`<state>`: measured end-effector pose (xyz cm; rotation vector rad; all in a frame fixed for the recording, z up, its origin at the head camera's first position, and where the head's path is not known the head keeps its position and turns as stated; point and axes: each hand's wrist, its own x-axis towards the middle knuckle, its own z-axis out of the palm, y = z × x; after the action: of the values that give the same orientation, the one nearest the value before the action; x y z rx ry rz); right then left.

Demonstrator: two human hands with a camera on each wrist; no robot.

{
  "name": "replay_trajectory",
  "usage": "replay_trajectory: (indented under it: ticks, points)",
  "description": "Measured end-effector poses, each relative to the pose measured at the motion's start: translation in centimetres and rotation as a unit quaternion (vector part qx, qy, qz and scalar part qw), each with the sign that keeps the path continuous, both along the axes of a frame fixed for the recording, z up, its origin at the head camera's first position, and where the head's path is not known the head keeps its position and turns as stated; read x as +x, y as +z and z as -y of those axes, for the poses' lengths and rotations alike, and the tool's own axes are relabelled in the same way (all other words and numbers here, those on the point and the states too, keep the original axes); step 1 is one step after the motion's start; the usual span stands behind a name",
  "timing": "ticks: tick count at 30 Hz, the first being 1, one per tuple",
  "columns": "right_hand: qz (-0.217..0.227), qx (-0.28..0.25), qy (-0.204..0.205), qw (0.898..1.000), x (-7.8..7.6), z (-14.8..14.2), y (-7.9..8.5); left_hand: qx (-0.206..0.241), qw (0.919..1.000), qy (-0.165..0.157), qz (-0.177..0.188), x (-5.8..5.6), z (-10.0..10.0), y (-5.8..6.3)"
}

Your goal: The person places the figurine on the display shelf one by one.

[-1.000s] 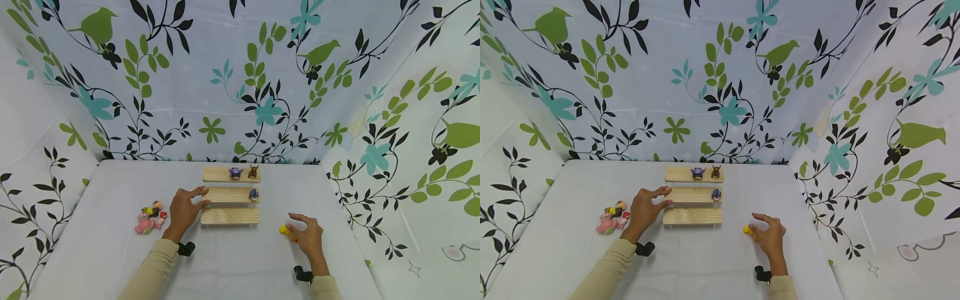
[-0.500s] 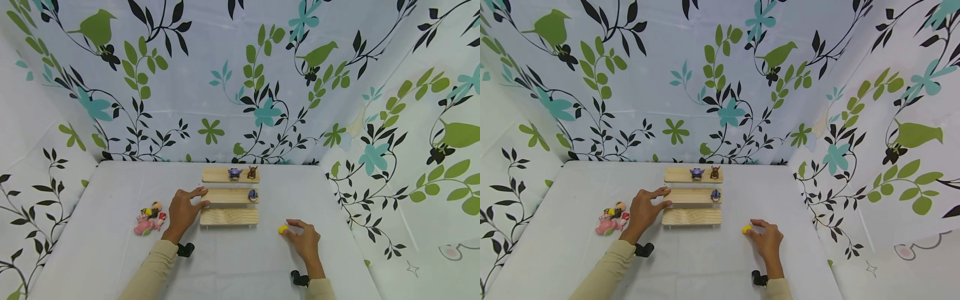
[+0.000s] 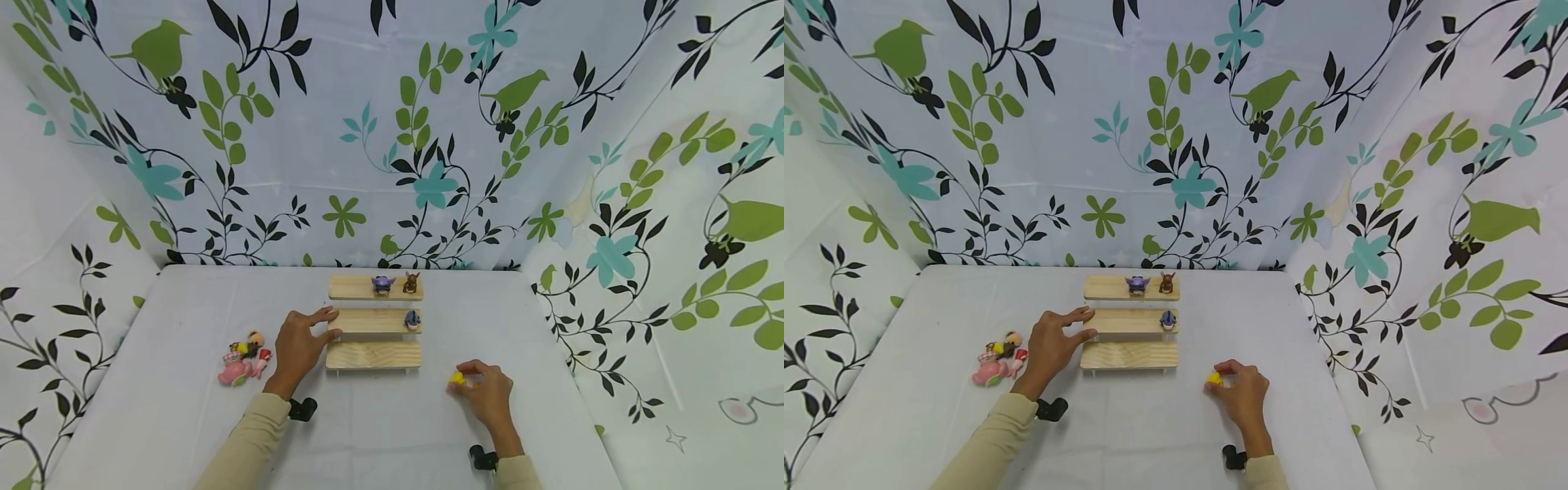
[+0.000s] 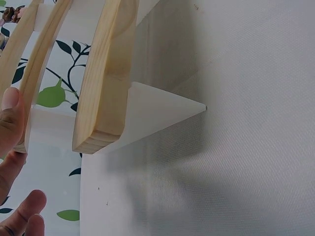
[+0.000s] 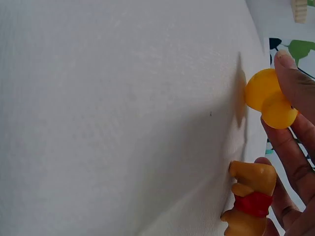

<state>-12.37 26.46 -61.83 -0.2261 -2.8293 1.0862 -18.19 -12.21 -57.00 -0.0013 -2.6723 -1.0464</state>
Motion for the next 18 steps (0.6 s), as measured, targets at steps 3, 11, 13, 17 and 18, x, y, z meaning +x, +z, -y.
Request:
replay_trajectory:
  ticks: [3, 11, 13, 17, 18]
  points:
    - [-0.011, 0.007, 0.001, 1.000, -0.14, 0.25, -0.13, 0.000, 1.0000, 0.001, 0.002, -0.01, -0.06, 0.04]
    - [-0.011, 0.049, 0.010, 0.999, -0.19, 0.52, -0.38, 0.003, 0.9999, -0.004, 0.011, -0.07, 0.00, 0.03]
    - [-0.018, 0.057, 0.015, 0.998, -0.16, 0.49, -0.50, 0.004, 0.9999, -0.005, 0.013, -0.07, -0.01, 0.06]
    - [-0.037, 0.056, 0.025, 0.997, -0.09, 0.39, -0.72, 0.004, 0.9999, -0.006, 0.014, -0.02, -0.03, 0.13]
    - [-0.044, 0.052, 0.027, 0.997, -0.03, 0.46, -0.71, 0.005, 0.9999, -0.006, 0.014, 0.00, -0.03, 0.14]
